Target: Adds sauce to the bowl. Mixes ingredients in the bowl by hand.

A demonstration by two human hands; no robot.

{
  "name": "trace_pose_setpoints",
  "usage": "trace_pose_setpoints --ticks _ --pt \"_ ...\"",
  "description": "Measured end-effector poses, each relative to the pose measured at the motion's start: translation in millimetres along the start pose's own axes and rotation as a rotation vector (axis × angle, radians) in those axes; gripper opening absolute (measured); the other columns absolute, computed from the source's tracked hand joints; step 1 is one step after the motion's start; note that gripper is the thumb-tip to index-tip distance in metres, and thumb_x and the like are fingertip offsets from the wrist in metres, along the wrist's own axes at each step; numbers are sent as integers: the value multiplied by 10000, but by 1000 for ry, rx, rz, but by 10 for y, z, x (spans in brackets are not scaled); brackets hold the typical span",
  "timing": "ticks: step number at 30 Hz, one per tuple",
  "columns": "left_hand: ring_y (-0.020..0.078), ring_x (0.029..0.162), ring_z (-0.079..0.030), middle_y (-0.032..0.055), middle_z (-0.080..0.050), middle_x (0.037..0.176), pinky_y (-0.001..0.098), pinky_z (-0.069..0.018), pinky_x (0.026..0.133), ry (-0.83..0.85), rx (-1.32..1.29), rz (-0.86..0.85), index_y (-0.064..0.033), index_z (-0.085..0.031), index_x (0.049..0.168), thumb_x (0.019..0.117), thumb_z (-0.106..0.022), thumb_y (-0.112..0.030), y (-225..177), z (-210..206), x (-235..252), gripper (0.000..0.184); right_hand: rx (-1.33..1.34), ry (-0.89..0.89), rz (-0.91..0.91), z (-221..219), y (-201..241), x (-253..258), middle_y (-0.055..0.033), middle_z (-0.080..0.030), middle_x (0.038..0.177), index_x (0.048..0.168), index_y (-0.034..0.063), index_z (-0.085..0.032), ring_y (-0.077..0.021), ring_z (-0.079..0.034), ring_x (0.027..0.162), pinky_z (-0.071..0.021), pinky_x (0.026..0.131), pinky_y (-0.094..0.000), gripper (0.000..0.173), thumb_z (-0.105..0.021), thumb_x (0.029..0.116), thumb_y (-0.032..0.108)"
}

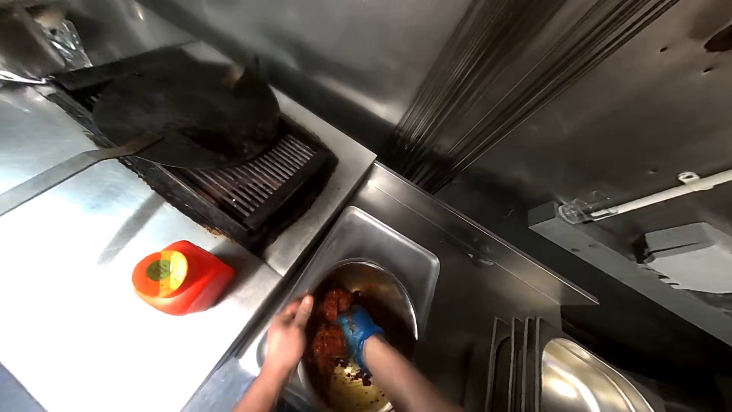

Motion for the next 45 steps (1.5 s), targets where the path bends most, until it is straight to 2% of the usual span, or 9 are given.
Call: trace_pose_setpoints --ticks 4,9,14,21,27,34,38,41,45 --pt "106 703 -625 1 -636 717 334 -534 698 -3 4 70 -93 -657 753 1065 -545 -293 160 83 85 387 -114 -185 162 111 -13 83 -229 -646 1309 1343 -17 -612 -341 -609 1248 -474 1069 -497 476 -690 945 231" --pt "123 655 -610 17 -616 674 331 -529 657 -3 -69 93 -83 -627 708 1068 -548 -269 282 46 131 413 -639 -7 218 -377 -149 311 -254 -282 1642 1519 30 -458 -464 -313 1486 -361 1141 -632 797 -759 857 356" --pt "111 615 -569 -2 -584 641 320 -495 622 9 -2 49 -100 -606 674 1043 -588 -284 249 12 201 414 -901 176 295 -451 -328 291 -247 -637 1292 1194 -26 -665 -454 -619 1180 -526 889 -652 267 -584 945 26" --pt "157 931 -698 95 -716 995 364 -587 848 170 -209 192 -12 -676 1114 1121 -388 -267 238 107 206 385 -516 -60 196 379 -24 350 -202 -544 1469 1494 101 -521 -365 -513 1370 -424 1126 -540 550 -632 961 175" --pt "148 826 -668 61 -687 860 356 -568 785 190 -114 170 -36 -696 940 1091 -480 -223 106 -38 279 323 -524 19 86 -364 452 116 -227 -637 1312 1254 -7 -654 -396 -614 1214 -512 961 -612 390 -632 937 217" --pt "142 701 -604 31 -614 731 364 -520 688 105 108 158 -69 -672 810 1055 -566 -269 162 112 201 334 -927 245 347 -432 -645 -11 -275 -206 1667 1543 98 -454 -615 -230 1463 -273 1100 -804 643 -638 927 78" --pt "134 668 -592 17 -597 701 358 -513 660 75 51 121 -84 -646 779 1064 -531 -274 326 85 109 361 -789 -47 93 -284 -448 369 -238 -418 1567 1478 76 -517 -483 -533 1306 -523 969 -620 491 -544 988 89" --pt "136 709 -616 29 -622 738 351 -533 703 18 17 104 -74 -652 806 1069 -534 -261 264 31 62 344 -819 64 110 -369 -315 334 -241 -654 1272 1177 -16 -679 -432 -636 1172 -539 895 -627 266 -598 936 63" --pt "125 752 -629 25 -641 778 351 -538 736 61 26 95 -83 -662 835 1084 -503 -312 183 18 80 373 -947 188 405 -136 -247 133 -239 -681 1181 1127 10 -693 -458 -654 1094 -534 830 -673 219 -610 925 32"
Point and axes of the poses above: each hand's wrist, its own x-axis towards the middle knuckle, its own z-axis out of the back of the hand, y = z × x, the point moved 2 cm from there along x, towards the middle knuckle
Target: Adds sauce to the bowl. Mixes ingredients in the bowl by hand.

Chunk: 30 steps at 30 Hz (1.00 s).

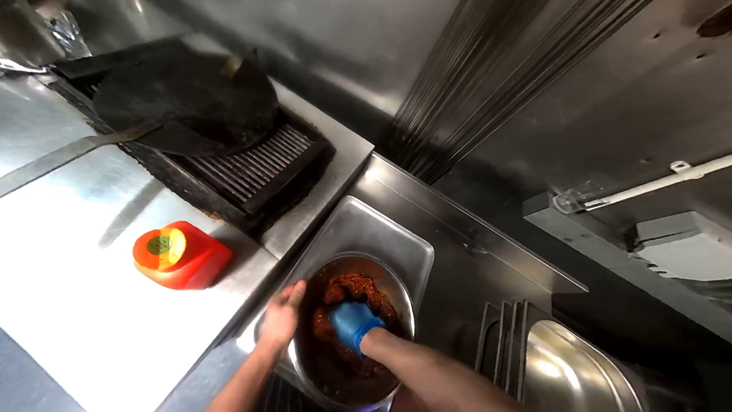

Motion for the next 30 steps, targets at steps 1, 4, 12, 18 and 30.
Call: trace_pose_setpoints --ticks 1,4,12,18,30 --pt "120 778 -628 23 -642 794 353 -534 762 13 15 8 -75 -673 859 1089 -493 -313 -6 18 -20 377 -30 -35 94 93 -37 -50 -236 -675 1201 1170 16 -687 -454 -652 1103 -529 851 -670 255 -592 934 12" --pt "97 676 -563 -15 -571 695 325 -487 672 48 105 -68 -98 -617 751 1040 -581 -280 -28 22 -18 343 -140 -145 398 416 -244 15 -247 -615 1333 1394 73 -615 -446 -588 1239 -484 992 -634 447 -596 950 20" --pt "131 1115 -683 70 -720 1238 337 -564 960 -73 -52 -230 -53 -677 750 968 -593 -121 -90 -135 -260 243 763 -560 -198 -460 -844 -5 -210 -537 1498 1494 12 -508 -310 -486 1423 -348 1218 -427 596 -654 985 286" --pt "132 817 -695 69 -730 899 316 -587 769 -199 -293 -31 -26 -672 824 1060 -541 -148 -46 -246 -411 297 1032 -394 -290 -463 93 -491 -264 -422 1562 1519 -95 -378 -305 -382 1483 -290 1234 -367 522 -512 1044 75" --pt "182 710 -691 104 -688 765 360 -603 678 -207 -417 74 0 -638 847 1096 -468 -189 64 -47 -302 356 158 -109 -117 -204 -47 395 -237 -673 1240 1184 -8 -677 -437 -645 1156 -519 901 -653 285 -513 996 132"
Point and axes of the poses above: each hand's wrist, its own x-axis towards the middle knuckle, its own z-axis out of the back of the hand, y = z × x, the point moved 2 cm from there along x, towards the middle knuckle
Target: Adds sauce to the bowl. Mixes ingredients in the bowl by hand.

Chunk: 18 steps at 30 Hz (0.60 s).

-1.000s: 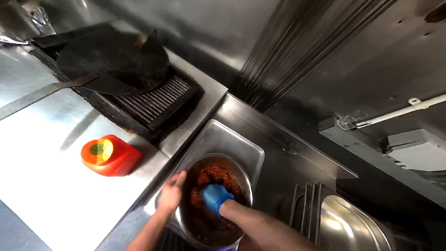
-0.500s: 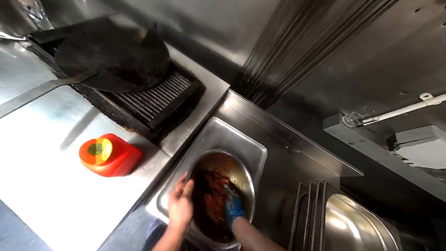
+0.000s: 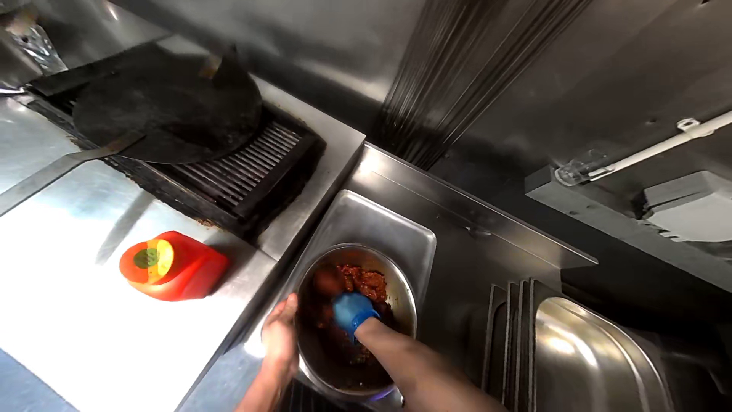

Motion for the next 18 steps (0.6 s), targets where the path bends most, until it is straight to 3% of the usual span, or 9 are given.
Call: trace_pose_setpoints --ticks 2,5,7,10,11,13,14,16,18 --pt "172 711 -689 94 -689 768 355 -602 682 -2 4 7 -4 -639 861 1096 -471 -193 14 61 33 345 -25 86 -38 20 59 -44 -239 -679 1217 1135 -12 -689 -438 -646 1150 -519 891 -661 264 -519 993 131" --pt "160 707 -682 80 -687 764 347 -595 683 41 53 4 -15 -646 856 1085 -496 -191 -55 94 69 325 5 103 -60 47 67 -276 -250 -660 1251 1211 2 -673 -446 -630 1176 -521 896 -657 284 -555 991 138" --pt "155 729 -669 70 -676 777 352 -581 706 93 137 0 -26 -652 855 1076 -517 -188 -80 149 142 305 66 70 -102 120 -24 -501 -233 -638 1309 1335 25 -624 -412 -611 1227 -510 977 -606 385 -597 962 116" --pt "143 732 -658 52 -666 771 345 -569 714 141 182 4 -43 -647 833 1077 -512 -185 -58 206 209 313 169 -58 -173 228 -330 -778 -228 -544 1459 1484 9 -502 -370 -515 1367 -411 1144 -505 553 -605 946 80" --pt "140 733 -658 49 -666 770 346 -568 718 142 190 -2 -42 -651 837 1078 -511 -192 -46 226 220 316 234 -131 -185 250 -423 -822 -242 -501 1504 1520 -4 -451 -364 -470 1415 -366 1187 -475 588 -599 962 106" --pt "133 715 -641 36 -651 748 350 -553 708 127 251 -20 -57 -653 812 1072 -529 -231 -30 248 241 337 395 -278 -202 252 -522 -760 -248 -440 1561 1559 -15 -379 -338 -413 1471 -308 1230 -422 667 -593 1029 330" --pt "131 693 -624 28 -638 722 355 -539 690 119 304 -26 -71 -647 777 1066 -542 -267 -18 221 247 364 475 -330 -224 234 -527 -645 -233 -435 1571 1573 5 -362 -323 -416 1473 -312 1232 -418 745 -611 1012 428" --pt "139 668 -598 21 -613 692 382 -512 673 123 420 -20 -89 -633 737 1060 -551 -341 -13 118 246 417 547 -350 -270 207 -376 -303 -193 -457 1568 1575 103 -406 -328 -448 1449 -357 1206 -480 789 -620 967 559" --pt "144 644 -582 20 -598 669 388 -496 650 104 473 -16 -94 -627 712 1059 -553 -361 -30 -10 232 444 413 -212 -256 176 -8 -118 -188 -427 1587 1573 175 -423 -390 -449 1428 -396 1143 -583 759 -591 956 583"
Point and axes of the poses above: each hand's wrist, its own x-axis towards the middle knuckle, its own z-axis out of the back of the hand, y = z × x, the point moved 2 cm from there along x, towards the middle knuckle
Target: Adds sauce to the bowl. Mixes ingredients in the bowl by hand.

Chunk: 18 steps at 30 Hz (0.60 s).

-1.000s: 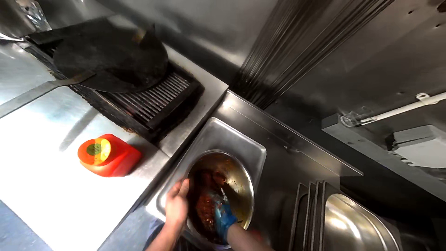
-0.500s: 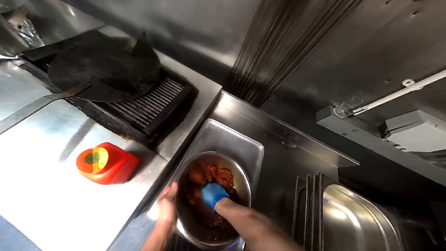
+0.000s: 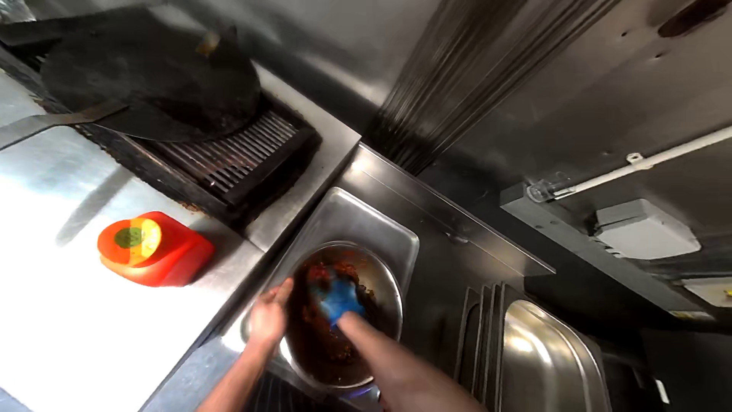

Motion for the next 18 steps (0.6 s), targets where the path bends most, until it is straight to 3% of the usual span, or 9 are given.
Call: trace_pose_setpoints --ticks 3,5,6,8,10,12,13,15,18 --pt "185 692 -604 50 -621 709 441 -502 683 -66 101 12 -78 -668 760 1040 -586 -394 -177 41 59 430 -316 322 351 -112 148 -443 -233 -413 1572 1441 85 -569 -466 -423 1411 -377 1109 -677 546 -661 952 308" --pt "217 754 -637 77 -657 767 489 -516 737 -25 244 22 -74 -705 831 1037 -578 -436 -237 136 94 435 -545 451 566 -23 -240 -570 -195 -451 1563 1358 148 -655 -505 -408 1406 -365 1067 -745 443 -707 923 212" --pt "230 771 -641 88 -660 785 501 -515 750 16 315 27 -69 -709 854 1041 -563 -453 -219 151 79 451 -624 453 548 59 -443 -508 -177 -457 1567 1331 156 -675 -514 -411 1400 -401 1043 -740 433 -727 902 170" --pt "252 774 -634 105 -647 790 512 -511 754 97 412 15 -52 -700 881 1059 -513 -472 -144 71 10 493 -632 359 272 213 -530 -222 -276 -388 1570 1417 31 -567 -551 -463 1331 -486 955 -704 538 -698 897 81" --pt "247 701 -622 92 -616 711 500 -507 696 91 400 -39 -49 -673 809 1075 -479 -453 -46 -110 -29 521 -389 213 -11 200 -314 21 -255 -230 1659 1608 128 -336 -519 -445 1367 -492 982 -658 766 -672 925 214" --pt "226 653 -607 71 -599 667 483 -500 660 -1 305 -68 -57 -661 761 1071 -496 -431 19 -220 -20 513 -174 206 -20 27 -91 -55 -257 -311 1622 1626 165 -296 -470 -476 1369 -475 1037 -627 834 -697 925 375" --pt "232 679 -616 83 -613 694 493 -511 688 -30 270 -53 -45 -670 784 1069 -510 -426 16 -192 -8 502 -172 281 76 -70 -81 -186 -267 -376 1582 1603 136 -345 -457 -487 1364 -459 1058 -627 782 -700 936 339" --pt "225 705 -604 80 -610 723 487 -500 703 -17 262 -29 -51 -668 808 1057 -535 -443 -31 -39 65 484 -437 447 326 -84 -244 -342 -245 -458 1524 1481 86 -523 -475 -487 1349 -467 1018 -679 584 -689 927 170" --pt "181 685 -613 43 -619 710 445 -513 673 95 212 -42 -92 -672 792 1048 -540 -455 38 116 185 464 -694 492 408 323 -394 -365 -207 -560 1428 1228 112 -717 -494 -546 1259 -510 886 -722 380 -726 853 50"
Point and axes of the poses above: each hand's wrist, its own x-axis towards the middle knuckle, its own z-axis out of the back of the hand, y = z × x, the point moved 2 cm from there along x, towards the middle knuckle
